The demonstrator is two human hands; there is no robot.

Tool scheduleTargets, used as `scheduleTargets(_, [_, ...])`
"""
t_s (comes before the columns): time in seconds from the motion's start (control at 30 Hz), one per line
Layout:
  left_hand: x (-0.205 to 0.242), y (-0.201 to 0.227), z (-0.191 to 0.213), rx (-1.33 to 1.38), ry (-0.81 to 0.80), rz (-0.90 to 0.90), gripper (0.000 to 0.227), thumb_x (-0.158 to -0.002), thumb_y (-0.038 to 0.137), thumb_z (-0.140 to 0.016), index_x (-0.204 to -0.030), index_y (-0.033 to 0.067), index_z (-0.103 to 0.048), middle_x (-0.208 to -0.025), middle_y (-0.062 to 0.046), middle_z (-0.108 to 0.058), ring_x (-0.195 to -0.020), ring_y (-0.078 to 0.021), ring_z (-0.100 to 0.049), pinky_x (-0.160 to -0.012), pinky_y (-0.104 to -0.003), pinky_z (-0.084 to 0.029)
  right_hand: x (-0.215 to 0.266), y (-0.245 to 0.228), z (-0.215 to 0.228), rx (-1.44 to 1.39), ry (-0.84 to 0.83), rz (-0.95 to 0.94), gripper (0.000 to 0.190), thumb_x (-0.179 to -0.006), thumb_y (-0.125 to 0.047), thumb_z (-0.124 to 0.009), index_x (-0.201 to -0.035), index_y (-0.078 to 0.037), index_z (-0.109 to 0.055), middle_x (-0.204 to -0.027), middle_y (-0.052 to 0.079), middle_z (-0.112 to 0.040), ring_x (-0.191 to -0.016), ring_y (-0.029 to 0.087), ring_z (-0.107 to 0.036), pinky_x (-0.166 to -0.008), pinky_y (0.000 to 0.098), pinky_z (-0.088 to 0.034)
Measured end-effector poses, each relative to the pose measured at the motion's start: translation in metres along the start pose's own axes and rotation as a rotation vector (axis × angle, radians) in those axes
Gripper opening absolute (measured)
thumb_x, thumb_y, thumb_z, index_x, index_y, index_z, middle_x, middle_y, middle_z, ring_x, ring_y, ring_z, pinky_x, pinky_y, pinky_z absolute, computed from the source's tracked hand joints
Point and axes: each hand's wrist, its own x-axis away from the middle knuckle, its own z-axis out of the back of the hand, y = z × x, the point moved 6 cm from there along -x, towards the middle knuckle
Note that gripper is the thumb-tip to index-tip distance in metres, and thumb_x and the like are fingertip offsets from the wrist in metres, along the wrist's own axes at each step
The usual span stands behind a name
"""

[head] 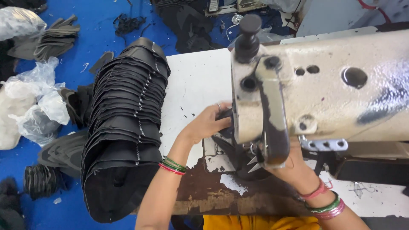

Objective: The person uses a sewing machine to stitch black shoe parts. They pick up a shoe part from a stack, guide it under the needle, and sew along the edge. After sewing, they cut the thread and place the finished part back on the stack.

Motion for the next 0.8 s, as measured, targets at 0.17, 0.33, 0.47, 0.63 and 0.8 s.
scheduleTargets(0.17, [0.050,-0.022,-0.033,0.664,0.401,0.284,0.037,-0.087,0.004,-0.073,-0.116,-0.0129,-0.059,-0.104,-0.023,-0.072,-0.082,-0.0266,-0.075,-0.076,-0.038,-0.065,-0.001,-0.039,0.047,0.124,0.175,0.125,0.034,-0.058,-0.002,-0.078,-0.090,-0.007,-0.068,-0.085,0.009,-0.067,-0.073,0.030,-0.066,-0.062,0.0407,-0.052])
scheduleTargets(0.33, [0.075,-0.005,-0.061,0.894,0.645,-0.003,0.034,-0.082,-0.004,-0.076,-0.113,-0.0126,-0.065,-0.100,-0.017,-0.074,-0.082,-0.0227,-0.074,-0.075,-0.034,-0.063,0.011,-0.078,0.067,0.179,0.424,0.078,0.038,-0.068,0.007,-0.072,-0.104,-0.003,-0.064,-0.100,0.016,-0.066,-0.086,0.033,-0.065,-0.069,0.0398,-0.052])
scheduleTargets(0.47, [0.078,-0.001,-0.066,0.857,0.814,-0.091,0.031,-0.079,-0.006,-0.076,-0.108,-0.0084,-0.065,-0.097,-0.015,-0.074,-0.080,-0.0214,-0.074,-0.074,-0.035,-0.062,0.015,-0.085,0.054,0.150,0.339,0.029,0.052,-0.061,0.008,-0.071,-0.112,-0.005,-0.073,-0.088,0.010,-0.063,-0.075,0.029,-0.063,-0.061,0.0401,-0.050])
scheduleTargets(0.63, [0.077,0.001,-0.069,0.857,0.884,-0.128,0.031,-0.079,-0.006,-0.076,-0.109,-0.0057,-0.067,-0.099,-0.013,-0.075,-0.083,-0.0199,-0.074,-0.076,-0.033,-0.062,0.020,-0.053,0.034,-0.025,0.344,-0.147,0.038,-0.074,0.006,-0.069,-0.111,-0.005,-0.071,-0.097,0.011,-0.063,-0.072,0.024,-0.062,-0.059,0.0355,-0.048])
scheduleTargets(0.8, [0.076,-0.004,-0.072,0.906,0.935,-0.112,0.037,-0.079,-0.004,-0.077,-0.113,-0.0025,-0.064,-0.101,-0.011,-0.073,-0.086,-0.0199,-0.073,-0.079,-0.035,-0.062,0.027,0.019,-0.008,-0.436,0.094,-0.263,0.014,-0.085,-0.002,-0.057,-0.091,-0.006,-0.069,-0.087,0.006,-0.068,-0.079,0.019,-0.067,-0.071,0.0306,-0.053])
